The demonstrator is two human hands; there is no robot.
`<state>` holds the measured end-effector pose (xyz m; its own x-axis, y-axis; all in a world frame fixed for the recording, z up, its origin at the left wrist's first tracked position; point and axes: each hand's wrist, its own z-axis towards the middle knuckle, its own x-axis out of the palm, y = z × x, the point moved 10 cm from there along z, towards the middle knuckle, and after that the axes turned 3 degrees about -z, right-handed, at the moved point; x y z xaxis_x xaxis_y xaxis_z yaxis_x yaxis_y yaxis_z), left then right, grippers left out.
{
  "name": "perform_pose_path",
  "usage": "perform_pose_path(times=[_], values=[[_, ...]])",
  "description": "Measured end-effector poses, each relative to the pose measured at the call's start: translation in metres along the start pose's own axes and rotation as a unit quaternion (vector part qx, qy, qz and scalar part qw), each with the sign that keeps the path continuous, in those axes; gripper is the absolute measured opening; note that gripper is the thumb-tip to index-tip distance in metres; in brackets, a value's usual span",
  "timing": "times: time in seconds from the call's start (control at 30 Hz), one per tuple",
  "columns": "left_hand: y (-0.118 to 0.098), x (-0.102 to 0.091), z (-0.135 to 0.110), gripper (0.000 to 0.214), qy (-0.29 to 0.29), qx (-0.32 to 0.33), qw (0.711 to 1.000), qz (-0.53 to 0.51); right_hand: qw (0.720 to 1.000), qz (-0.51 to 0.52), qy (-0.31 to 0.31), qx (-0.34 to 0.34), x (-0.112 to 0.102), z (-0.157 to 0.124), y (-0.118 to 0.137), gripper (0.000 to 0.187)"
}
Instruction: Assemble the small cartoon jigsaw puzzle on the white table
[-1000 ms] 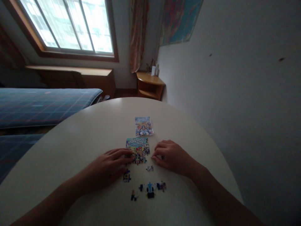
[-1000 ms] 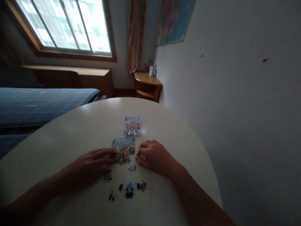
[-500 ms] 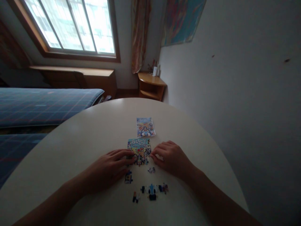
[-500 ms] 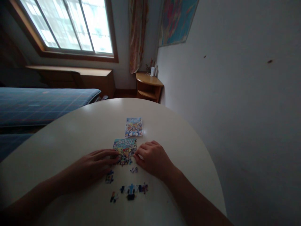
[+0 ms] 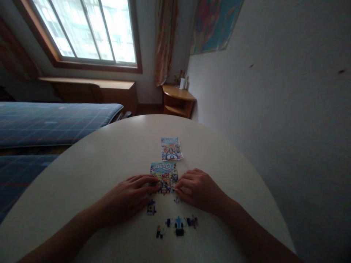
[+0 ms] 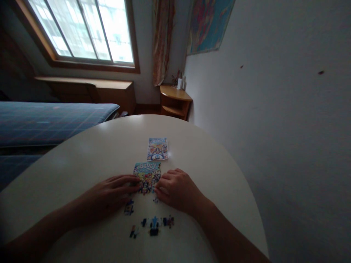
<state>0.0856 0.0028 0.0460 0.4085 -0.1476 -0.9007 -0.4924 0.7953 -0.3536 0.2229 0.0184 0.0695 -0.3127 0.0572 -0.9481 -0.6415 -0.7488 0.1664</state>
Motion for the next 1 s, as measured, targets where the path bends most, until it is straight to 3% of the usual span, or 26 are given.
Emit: perform_pose_path(times=[0.3,0.57,1.0], values=[[0.005,0.003,-0.002,0.042,0.002,-0.008,1.0,-0.003,0.999,0.043,0.026,0.004,0.012,-0.001,-0.003,0.004],[0.002,0.002,-0.001,0.04,-0.004,0.002,1.0,-0.008,0.988,0.128,0.042,0.076,0.015,-0.003,-0.012,0.03],[0.004,0.002,-0.002,0.041,-0.003,-0.005,1.0,-0.003,0.985,0.142,0.025,0.091,0.016,-0.003,-0.013,0.043]])
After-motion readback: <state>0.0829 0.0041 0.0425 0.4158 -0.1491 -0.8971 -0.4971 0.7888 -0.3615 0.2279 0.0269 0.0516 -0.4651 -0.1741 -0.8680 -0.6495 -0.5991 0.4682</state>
